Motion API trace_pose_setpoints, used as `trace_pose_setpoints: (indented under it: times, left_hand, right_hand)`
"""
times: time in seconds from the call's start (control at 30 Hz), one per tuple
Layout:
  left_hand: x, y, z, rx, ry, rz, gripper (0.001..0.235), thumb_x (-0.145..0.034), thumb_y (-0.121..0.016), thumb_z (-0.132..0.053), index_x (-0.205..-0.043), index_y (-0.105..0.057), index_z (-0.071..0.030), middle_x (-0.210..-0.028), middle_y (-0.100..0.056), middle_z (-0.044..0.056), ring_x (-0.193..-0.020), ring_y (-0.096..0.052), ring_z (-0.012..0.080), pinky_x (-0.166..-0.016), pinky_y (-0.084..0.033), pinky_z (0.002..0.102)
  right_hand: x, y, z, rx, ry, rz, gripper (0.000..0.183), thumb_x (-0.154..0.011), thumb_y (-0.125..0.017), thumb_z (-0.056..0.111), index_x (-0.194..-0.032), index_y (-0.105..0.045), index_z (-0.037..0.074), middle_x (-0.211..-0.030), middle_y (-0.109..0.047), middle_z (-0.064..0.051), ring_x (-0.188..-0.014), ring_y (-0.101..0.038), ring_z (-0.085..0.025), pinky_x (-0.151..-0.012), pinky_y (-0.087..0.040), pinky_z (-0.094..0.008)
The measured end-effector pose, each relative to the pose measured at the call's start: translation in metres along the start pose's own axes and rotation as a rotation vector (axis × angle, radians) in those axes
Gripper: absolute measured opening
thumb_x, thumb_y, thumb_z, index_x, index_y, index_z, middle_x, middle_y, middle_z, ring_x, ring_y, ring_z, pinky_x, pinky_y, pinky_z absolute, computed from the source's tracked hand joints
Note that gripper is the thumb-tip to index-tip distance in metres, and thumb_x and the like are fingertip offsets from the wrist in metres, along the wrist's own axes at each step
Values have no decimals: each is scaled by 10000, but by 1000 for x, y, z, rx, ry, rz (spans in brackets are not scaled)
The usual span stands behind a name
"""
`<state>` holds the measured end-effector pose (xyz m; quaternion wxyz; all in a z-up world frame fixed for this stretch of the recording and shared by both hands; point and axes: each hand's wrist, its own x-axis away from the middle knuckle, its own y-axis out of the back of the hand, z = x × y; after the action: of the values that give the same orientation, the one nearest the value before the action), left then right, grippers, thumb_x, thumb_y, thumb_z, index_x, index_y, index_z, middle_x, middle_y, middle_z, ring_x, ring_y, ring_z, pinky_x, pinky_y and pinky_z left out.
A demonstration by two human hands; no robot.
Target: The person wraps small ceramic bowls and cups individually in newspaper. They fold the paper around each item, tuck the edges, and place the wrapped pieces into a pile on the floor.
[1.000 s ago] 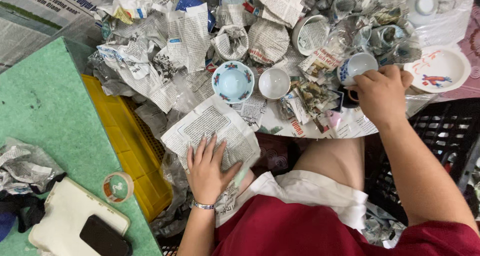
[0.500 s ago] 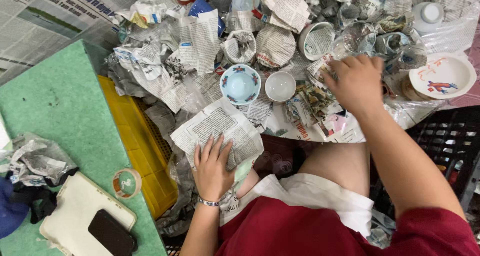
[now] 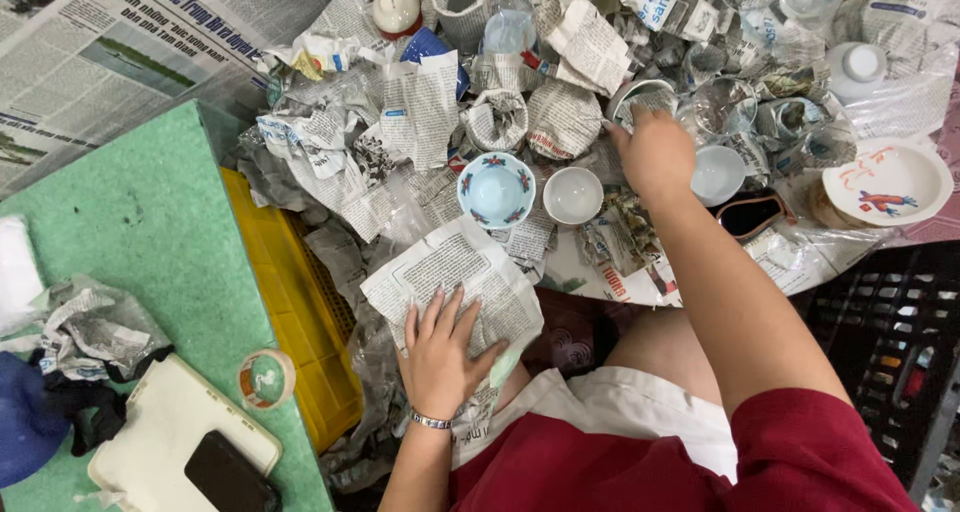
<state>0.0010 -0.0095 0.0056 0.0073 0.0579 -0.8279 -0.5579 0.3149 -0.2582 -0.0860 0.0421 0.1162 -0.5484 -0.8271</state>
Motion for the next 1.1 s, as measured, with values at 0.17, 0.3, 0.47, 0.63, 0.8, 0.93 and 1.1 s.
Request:
trace_pose_setpoints:
  times: [0.17, 0.3, 0.47, 0.63, 0.8, 0.93, 1.1]
  left_hand:
    - [3, 2, 1, 12, -8, 60, 675, -692, -848, -329, -1307, -668, -116, -1462, -558, 111, -1403, -431, 325, -1189, -209, 539]
    - [2, 2, 4, -5, 19, 127, 736, -630, -865, -222, -1331, -659, -130, -1481, -528, 99, -1419, -405, 319, -1200, -191, 535]
    - [3, 2, 3, 1, 11, 129, 736, -629, -864, -237, -1324, -659, -106, -1478, -539, 120, -1416, -413, 329, -1193, -199, 539]
    - [1, -3, 3, 39, -19, 0, 655, -723, -855, -382, -1287, -678, -99, -1447, -561, 137, -1396, -428, 348, -1178, -212, 553]
    - [3, -3, 1, 13, -26, -38, 661, -719, -834, -434, -1272, -691, -101, -1448, -592, 125, -1405, -457, 335, -1198, -230, 550]
    - [8, -2, -1, 38, -41, -60, 730, -745, -830, -508, -1307, -652, -77, -1436, -583, 129, -1409, -455, 344, -1208, -237, 574]
    - [20, -6, 2, -50, 25, -59, 1094, -653, -842, -624, -1452, -432, 3, -1471, -513, 173, -1415, -429, 382, -1146, -162, 694]
  right_hand:
    - [-3, -7, -2, 1, 119, 21, 298, -906, -703, 212, -1148, -757, 47, -1078, -673, -230, -987, -639, -428, -836, -525, -514]
    - [4, -12, -3, 117, 165, -53, 244, -827, -743, 177, -1032, -777, 49, -1073, -670, -188, -1028, -596, -412, -843, -504, -528]
    - [4, -14, -17, 5, 147, -243, 104, -938, -724, 149, -925, -767, 55, -1044, -706, -131, -987, -623, -398, -851, -503, -511]
    - [3, -9, -27, -358, -59, -330, 234, -1031, -760, 226, -992, -771, -5, -947, -716, -178, -860, -669, -354, -789, -520, -454]
    - [23, 27, -22, -1061, -597, -354, 312, -1020, -719, 279, -1103, -745, -20, -875, -715, 15, -733, -567, -66, -649, -451, -246]
    - [82, 58, -7, -1058, -279, -485, 200, -1148, -681, 120, -1059, -691, -59, -923, -607, -33, -775, -498, -107, -672, -392, -268]
    - [152, 52, 59, -899, 142, -235, 85, -1044, -610, -23, -1087, -682, -36, -976, -663, -94, -869, -611, -170, -793, -498, -302]
